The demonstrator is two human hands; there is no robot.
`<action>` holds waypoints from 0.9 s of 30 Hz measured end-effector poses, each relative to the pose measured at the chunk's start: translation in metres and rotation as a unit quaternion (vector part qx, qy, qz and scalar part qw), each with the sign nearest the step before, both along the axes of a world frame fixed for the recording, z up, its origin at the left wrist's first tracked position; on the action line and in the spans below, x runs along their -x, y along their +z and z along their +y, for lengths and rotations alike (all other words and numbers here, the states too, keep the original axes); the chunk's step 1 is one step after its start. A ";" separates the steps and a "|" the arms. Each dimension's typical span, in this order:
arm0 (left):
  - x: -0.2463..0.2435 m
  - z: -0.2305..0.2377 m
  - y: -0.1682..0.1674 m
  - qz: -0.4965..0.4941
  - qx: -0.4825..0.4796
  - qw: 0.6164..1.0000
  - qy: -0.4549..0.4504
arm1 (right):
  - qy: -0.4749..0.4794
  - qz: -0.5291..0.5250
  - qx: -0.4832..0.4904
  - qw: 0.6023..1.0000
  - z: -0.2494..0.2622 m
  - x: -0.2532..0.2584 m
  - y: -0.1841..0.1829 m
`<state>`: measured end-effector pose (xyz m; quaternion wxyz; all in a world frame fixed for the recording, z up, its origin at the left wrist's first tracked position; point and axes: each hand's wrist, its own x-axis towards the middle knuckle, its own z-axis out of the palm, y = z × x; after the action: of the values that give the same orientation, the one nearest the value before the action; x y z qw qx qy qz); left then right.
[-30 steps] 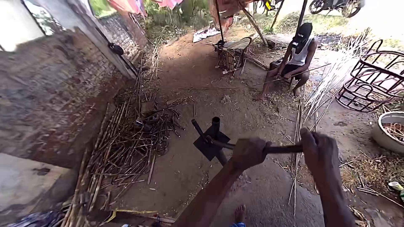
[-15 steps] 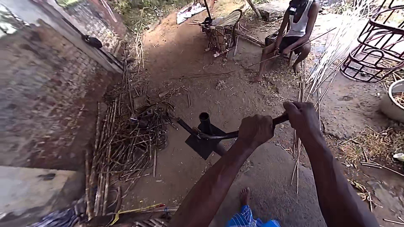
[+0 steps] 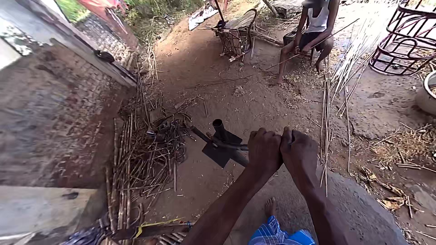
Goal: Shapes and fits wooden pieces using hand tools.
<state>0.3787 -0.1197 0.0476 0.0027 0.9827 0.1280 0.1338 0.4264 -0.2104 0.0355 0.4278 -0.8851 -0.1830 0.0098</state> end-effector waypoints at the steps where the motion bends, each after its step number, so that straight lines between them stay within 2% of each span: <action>1: -0.024 0.006 0.002 0.025 0.006 0.999 0.030 | 0.005 0.022 -0.002 1.000 0.012 -0.029 0.001; 4: -0.110 0.029 0.010 0.131 0.028 0.979 0.156 | 0.050 0.149 -0.006 0.988 0.065 -0.135 -0.010; 5: -0.125 0.034 0.010 0.159 0.043 0.969 0.186 | 0.066 0.172 -0.013 0.983 0.079 -0.156 -0.022; 6: -0.120 0.033 0.007 0.176 0.053 0.963 0.195 | 0.073 0.180 -0.013 0.981 0.082 -0.153 -0.030; 8: -0.087 0.023 0.017 0.120 0.051 0.984 0.119 | 0.060 0.122 -0.027 0.990 0.053 -0.112 -0.008; 10: -0.020 0.017 0.015 0.024 0.053 0.998 -0.018 | 0.032 0.036 -0.045 0.998 0.015 -0.030 0.002; 13: 0.045 0.028 -0.003 -0.049 0.066 0.994 -0.073 | 0.037 0.006 -0.034 0.999 0.011 0.046 -0.002; 16: 0.033 0.041 -0.008 -0.049 0.054 0.997 -0.002 | 0.064 0.018 -0.004 0.998 0.036 0.027 -0.004; 19: -0.038 0.045 0.011 0.104 0.054 0.977 0.179 | 0.115 0.134 0.015 0.984 0.077 -0.062 -0.002; 21: -0.067 0.048 0.013 0.159 0.063 0.957 0.234 | 0.137 0.181 0.002 0.974 0.091 -0.096 -0.010; 22: -0.056 0.048 0.013 0.153 0.073 0.961 0.220 | 0.136 0.167 -0.016 0.976 0.088 -0.083 -0.013; 24: -0.005 0.049 0.008 0.074 0.097 0.987 0.107 | 0.121 0.087 -0.050 0.988 0.059 -0.019 -0.011; 27: 0.052 0.074 -0.015 -0.017 0.077 0.997 -0.019 | 0.084 0.029 -0.021 0.996 0.057 0.053 -0.014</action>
<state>0.3264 -0.0460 0.0330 0.0829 0.9794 0.1188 0.1404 0.3738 -0.1529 0.0212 0.4487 -0.8569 -0.2443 0.0679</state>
